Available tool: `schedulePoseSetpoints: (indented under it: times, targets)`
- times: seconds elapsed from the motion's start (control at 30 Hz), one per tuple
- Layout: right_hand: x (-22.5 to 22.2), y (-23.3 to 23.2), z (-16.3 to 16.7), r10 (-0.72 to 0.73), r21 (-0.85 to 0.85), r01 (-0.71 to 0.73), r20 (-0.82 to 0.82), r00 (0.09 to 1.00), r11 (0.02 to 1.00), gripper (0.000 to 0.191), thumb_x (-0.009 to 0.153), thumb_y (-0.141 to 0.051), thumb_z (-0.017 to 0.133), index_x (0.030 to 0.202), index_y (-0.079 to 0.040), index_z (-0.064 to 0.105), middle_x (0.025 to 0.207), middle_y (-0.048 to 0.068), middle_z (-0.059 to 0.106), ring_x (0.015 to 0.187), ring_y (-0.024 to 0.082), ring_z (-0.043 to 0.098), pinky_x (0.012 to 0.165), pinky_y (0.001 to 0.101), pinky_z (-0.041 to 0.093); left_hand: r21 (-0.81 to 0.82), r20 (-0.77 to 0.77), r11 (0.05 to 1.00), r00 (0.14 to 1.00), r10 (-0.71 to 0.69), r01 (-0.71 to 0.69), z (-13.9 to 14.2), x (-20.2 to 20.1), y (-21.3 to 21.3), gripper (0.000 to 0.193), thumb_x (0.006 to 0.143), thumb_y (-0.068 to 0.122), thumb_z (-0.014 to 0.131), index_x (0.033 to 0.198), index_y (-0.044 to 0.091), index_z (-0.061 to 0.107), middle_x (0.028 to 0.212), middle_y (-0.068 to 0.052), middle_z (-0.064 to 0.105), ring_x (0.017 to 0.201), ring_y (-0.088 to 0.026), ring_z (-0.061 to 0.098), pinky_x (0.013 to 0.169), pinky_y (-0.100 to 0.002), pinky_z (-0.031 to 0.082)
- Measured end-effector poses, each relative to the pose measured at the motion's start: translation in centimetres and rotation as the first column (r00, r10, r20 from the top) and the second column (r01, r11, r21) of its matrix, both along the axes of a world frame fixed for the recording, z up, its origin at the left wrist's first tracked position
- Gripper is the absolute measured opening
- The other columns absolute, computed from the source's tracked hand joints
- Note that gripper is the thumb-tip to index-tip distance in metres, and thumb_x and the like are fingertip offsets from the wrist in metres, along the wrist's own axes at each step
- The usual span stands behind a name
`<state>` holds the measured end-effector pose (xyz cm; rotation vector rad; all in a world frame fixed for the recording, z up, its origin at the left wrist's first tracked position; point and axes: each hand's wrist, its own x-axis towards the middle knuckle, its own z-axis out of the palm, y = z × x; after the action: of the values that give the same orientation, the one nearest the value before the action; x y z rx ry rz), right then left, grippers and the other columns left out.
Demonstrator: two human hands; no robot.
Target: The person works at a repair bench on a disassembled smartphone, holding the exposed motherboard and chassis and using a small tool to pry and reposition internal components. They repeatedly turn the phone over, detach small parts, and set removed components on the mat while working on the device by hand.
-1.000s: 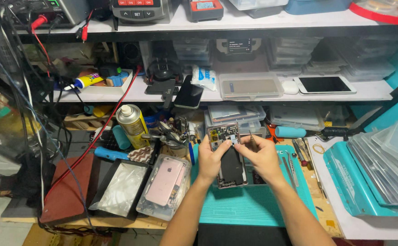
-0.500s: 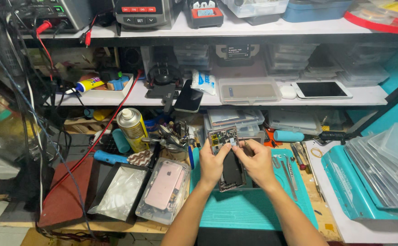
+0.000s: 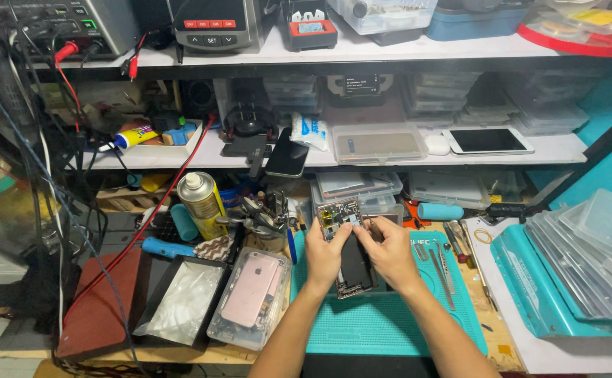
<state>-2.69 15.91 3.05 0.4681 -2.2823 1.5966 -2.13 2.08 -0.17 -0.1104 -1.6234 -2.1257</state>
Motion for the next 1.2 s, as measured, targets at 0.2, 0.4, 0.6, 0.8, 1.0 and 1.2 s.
schedulePoseSetpoints:
  times: [0.2,0.4,0.6,0.8,1.0,1.2]
  targets:
    - [-1.0,0.6,-1.5,0.065,-0.201,-0.02,0.222,0.973,0.979,0.02,0.093,-0.017,0.075,0.086,0.001,0.071,0.064,-0.006,0.054,0.058,0.003,0.042,0.049,0.0251,0.032,0.037,-0.042,0.994,0.994,-0.1,0.102,-0.4,-0.3,0.0,0.026,0.094,0.003,0.07,0.119,-0.001,0.064,0.105,-0.006,0.074,0.092,-0.012,0.068,0.082,-0.028,0.056]
    - [-1.8,2.7,-2.3,0.043,-0.296,0.029,0.232,0.972,0.955,0.018,0.093,-0.018,0.075,0.095,0.001,0.075,0.078,-0.002,0.071,0.068,0.002,0.059,0.061,0.0198,0.048,0.366,-0.007,0.819,0.881,-0.472,0.442,-0.3,0.1,-0.9,0.04,0.093,-0.003,0.054,0.133,-0.002,0.053,0.113,-0.014,0.074,0.096,-0.018,0.07,0.082,-0.029,0.055]
    - [-1.3,3.2,-2.7,0.06,-0.324,0.019,0.233,0.971,0.946,0.018,0.092,-0.016,0.075,0.092,0.002,0.076,0.079,0.0,0.073,0.068,0.004,0.061,0.062,0.0204,0.048,0.224,-0.041,0.846,0.872,-0.489,0.485,-0.1,1.1,-1.1,0.046,0.096,-0.005,0.05,0.143,-0.005,0.05,0.121,-0.013,0.072,0.106,-0.014,0.069,0.092,-0.026,0.055]
    - [-1.1,3.4,-2.7,0.054,-0.317,0.02,0.222,0.974,0.948,0.018,0.091,-0.016,0.077,0.089,0.002,0.076,0.077,0.0,0.072,0.067,0.004,0.06,0.061,0.0205,0.047,0.251,-0.02,0.831,0.861,-0.508,0.497,-0.3,1.1,-1.4,0.044,0.103,0.001,0.048,0.146,-0.006,0.051,0.121,-0.013,0.071,0.103,-0.014,0.068,0.087,-0.026,0.053]
    - [-1.3,3.4,-2.9,0.05,-0.267,0.003,0.195,0.98,0.964,0.018,0.091,-0.016,0.078,0.088,0.002,0.076,0.075,0.0,0.07,0.065,0.003,0.056,0.059,0.0211,0.044,0.186,-0.075,0.869,0.888,-0.453,0.459,-0.4,1.3,-1.2,0.041,0.104,0.0,0.047,0.144,-0.008,0.05,0.124,-0.013,0.07,0.108,-0.013,0.068,0.093,-0.026,0.054]
    - [-1.2,3.2,-1.5,0.157,-0.34,-0.08,0.207,0.966,0.937,0.017,0.087,-0.013,0.077,0.099,-0.001,0.075,0.085,-0.003,0.074,0.072,0.001,0.063,0.065,0.019,0.049,0.165,-0.079,0.872,0.887,-0.455,0.461,-0.3,1.5,-1.5,0.042,0.103,-0.001,0.047,0.144,-0.008,0.049,0.123,-0.013,0.07,0.108,-0.014,0.068,0.093,-0.027,0.054]
